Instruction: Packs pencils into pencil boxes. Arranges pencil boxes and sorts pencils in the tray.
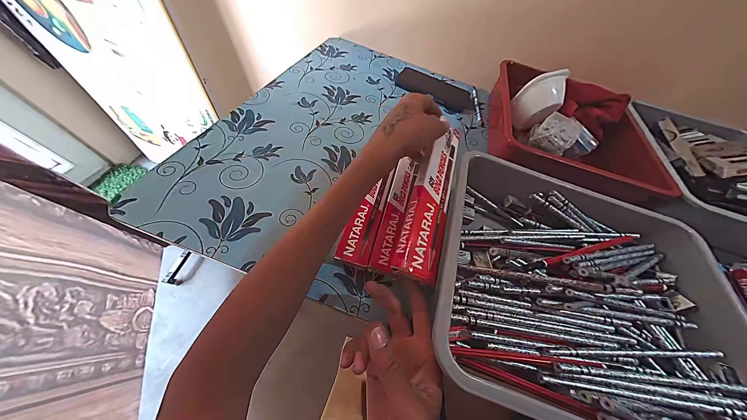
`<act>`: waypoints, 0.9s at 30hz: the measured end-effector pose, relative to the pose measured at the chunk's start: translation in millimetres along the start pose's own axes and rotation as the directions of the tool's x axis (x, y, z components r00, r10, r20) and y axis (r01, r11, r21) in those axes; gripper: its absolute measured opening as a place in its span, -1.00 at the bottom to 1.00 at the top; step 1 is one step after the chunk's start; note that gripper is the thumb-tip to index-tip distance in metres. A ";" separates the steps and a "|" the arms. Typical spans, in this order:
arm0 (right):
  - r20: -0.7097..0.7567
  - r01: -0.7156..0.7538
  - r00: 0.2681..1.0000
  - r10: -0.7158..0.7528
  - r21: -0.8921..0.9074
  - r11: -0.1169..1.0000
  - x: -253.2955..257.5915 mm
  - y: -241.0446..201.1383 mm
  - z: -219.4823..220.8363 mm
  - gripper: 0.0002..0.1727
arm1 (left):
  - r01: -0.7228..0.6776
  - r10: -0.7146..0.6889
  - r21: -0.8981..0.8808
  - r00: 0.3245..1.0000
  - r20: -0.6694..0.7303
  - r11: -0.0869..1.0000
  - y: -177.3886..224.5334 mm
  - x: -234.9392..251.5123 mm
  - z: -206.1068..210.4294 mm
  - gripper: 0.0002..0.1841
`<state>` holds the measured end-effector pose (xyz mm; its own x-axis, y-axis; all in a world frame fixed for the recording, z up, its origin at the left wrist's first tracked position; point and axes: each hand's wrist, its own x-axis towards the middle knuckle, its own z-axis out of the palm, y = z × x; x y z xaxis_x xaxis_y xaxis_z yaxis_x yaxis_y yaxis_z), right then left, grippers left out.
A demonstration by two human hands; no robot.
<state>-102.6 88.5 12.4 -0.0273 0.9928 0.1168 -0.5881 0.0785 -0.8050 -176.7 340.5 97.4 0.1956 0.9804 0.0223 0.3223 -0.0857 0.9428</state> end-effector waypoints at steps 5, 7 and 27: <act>-0.018 0.030 0.999 -0.030 -0.029 0.999 -3.7 1.9 -1.2 -0.32 | -0.044 0.029 0.244 0.997 0.065 0.969 -5.6 8.8 4.1 -0.72; -0.013 0.018 1.000 -0.018 -0.038 0.999 -3.8 1.1 -2.5 -0.33 | -0.055 0.038 0.323 0.997 0.060 0.945 -9.3 8.9 4.8 -0.73; -0.046 0.062 0.997 -0.059 0.062 0.996 -0.5 14.2 -7.5 -0.45 | -0.132 0.139 0.139 0.989 -0.041 0.981 -27.4 8.2 8.6 -0.73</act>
<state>-104.9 89.8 -3.5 0.0445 0.9895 0.1374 -0.6373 0.1340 -0.7589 -176.0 349.3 68.8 0.2000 0.9654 0.1672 0.4193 -0.2385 0.8760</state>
